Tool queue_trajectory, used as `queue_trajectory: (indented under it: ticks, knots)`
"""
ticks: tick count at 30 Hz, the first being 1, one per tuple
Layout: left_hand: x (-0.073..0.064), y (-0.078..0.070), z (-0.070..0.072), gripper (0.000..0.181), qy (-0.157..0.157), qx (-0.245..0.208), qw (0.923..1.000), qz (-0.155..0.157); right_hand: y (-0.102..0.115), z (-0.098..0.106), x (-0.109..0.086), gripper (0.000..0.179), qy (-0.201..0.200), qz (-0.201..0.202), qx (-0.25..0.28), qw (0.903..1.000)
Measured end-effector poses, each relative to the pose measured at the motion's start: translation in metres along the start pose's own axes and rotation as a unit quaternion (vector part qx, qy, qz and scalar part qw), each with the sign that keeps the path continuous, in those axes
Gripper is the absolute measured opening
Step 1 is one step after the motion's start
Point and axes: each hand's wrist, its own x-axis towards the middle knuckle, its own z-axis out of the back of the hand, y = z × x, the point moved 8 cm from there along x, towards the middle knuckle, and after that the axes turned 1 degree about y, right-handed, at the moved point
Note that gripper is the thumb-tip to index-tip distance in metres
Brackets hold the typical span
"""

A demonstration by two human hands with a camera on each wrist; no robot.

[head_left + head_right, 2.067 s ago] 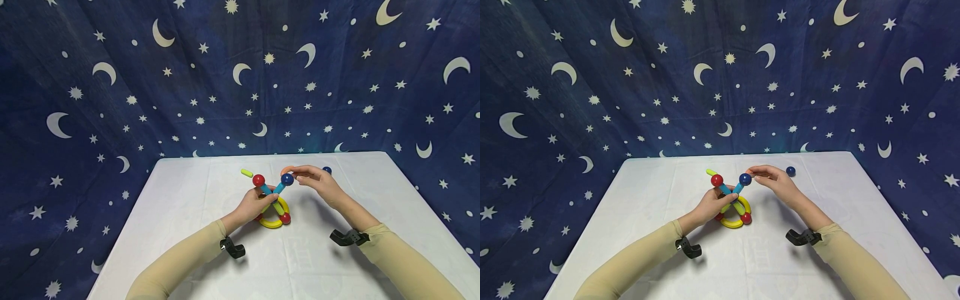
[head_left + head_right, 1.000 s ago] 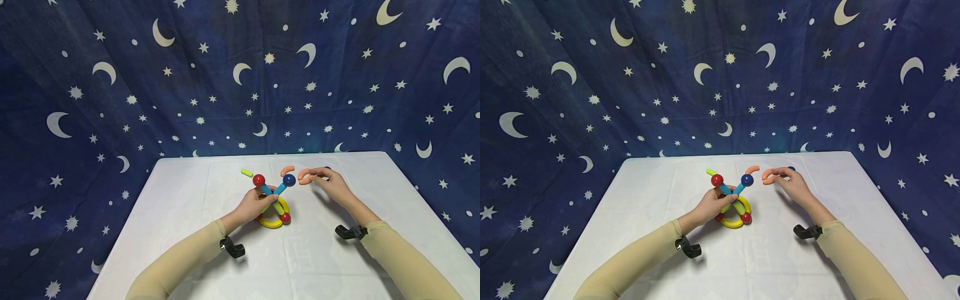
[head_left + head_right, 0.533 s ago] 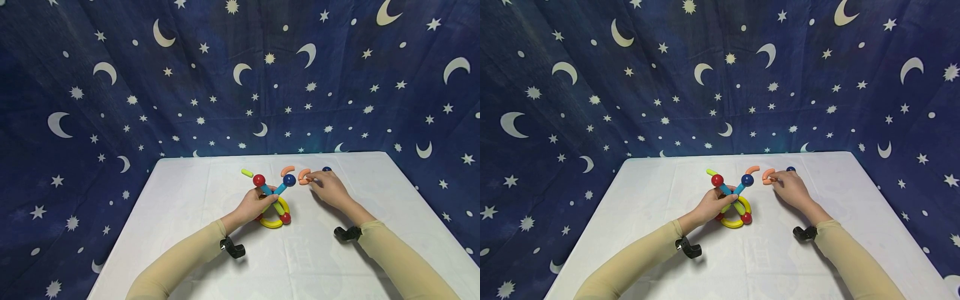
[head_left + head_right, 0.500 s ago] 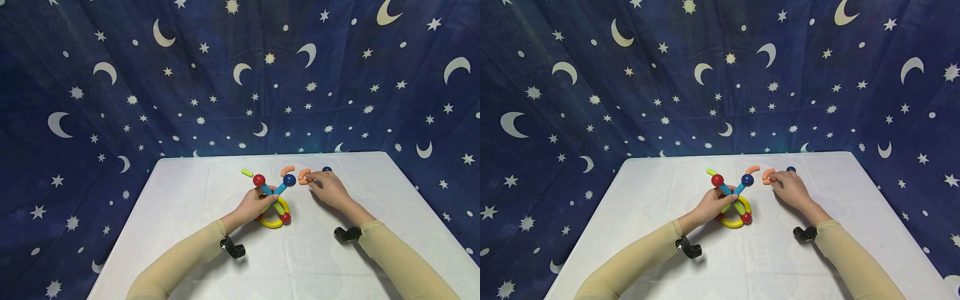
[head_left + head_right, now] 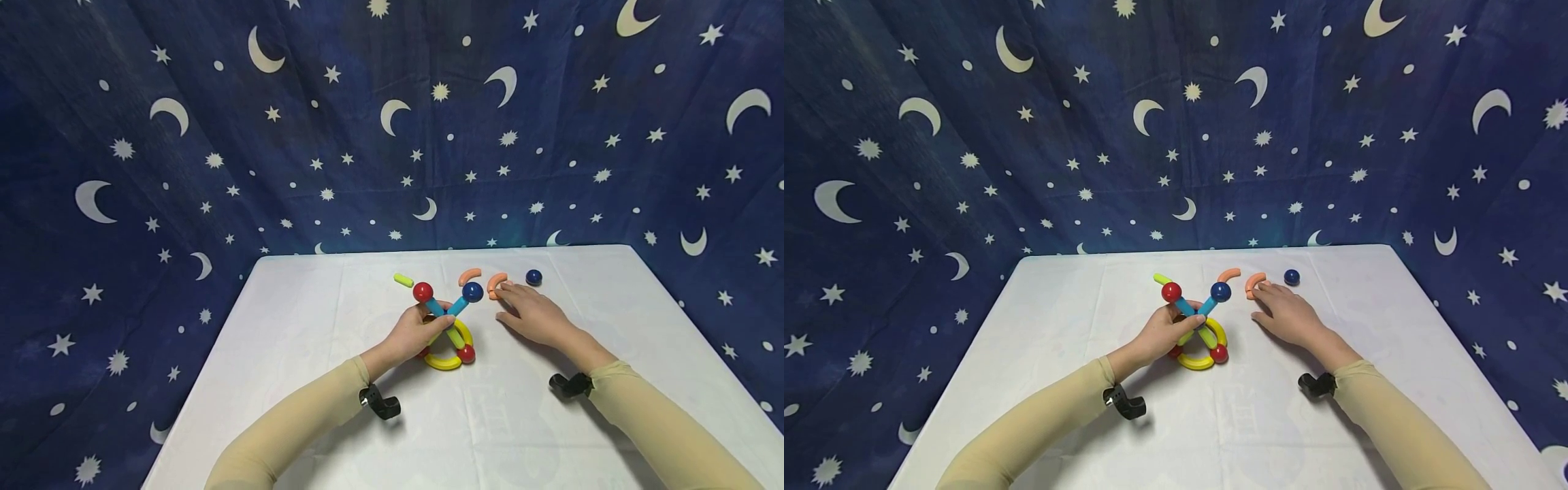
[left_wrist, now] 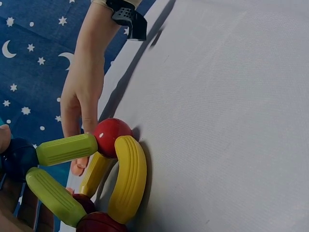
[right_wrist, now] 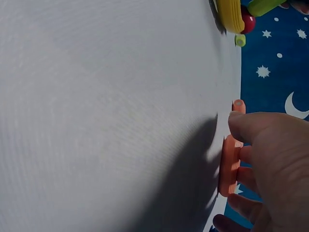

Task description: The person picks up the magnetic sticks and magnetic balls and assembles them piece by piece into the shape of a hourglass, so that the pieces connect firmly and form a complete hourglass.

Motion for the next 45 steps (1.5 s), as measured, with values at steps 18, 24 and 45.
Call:
queue_trajectory:
  ticks: [18,24,45]
  knots:
    - [0.002,0.003,0.001,0.029,0.007,-0.007,0.9999,-0.012,-0.010,0.007,-0.019,0.055,0.014,0.001,0.013,0.9998]
    - [0.001,0.002,0.001,0.030,0.006,-0.005,0.9999,-0.009,-0.009,0.011,-0.033,0.048,0.014,0.021,0.025,0.9994]
    - [0.000,0.003,0.000,0.030,0.007,-0.003,1.0000,-0.002,-0.037,0.021,-0.041,0.044,-0.079,-0.104,0.134,0.9823]
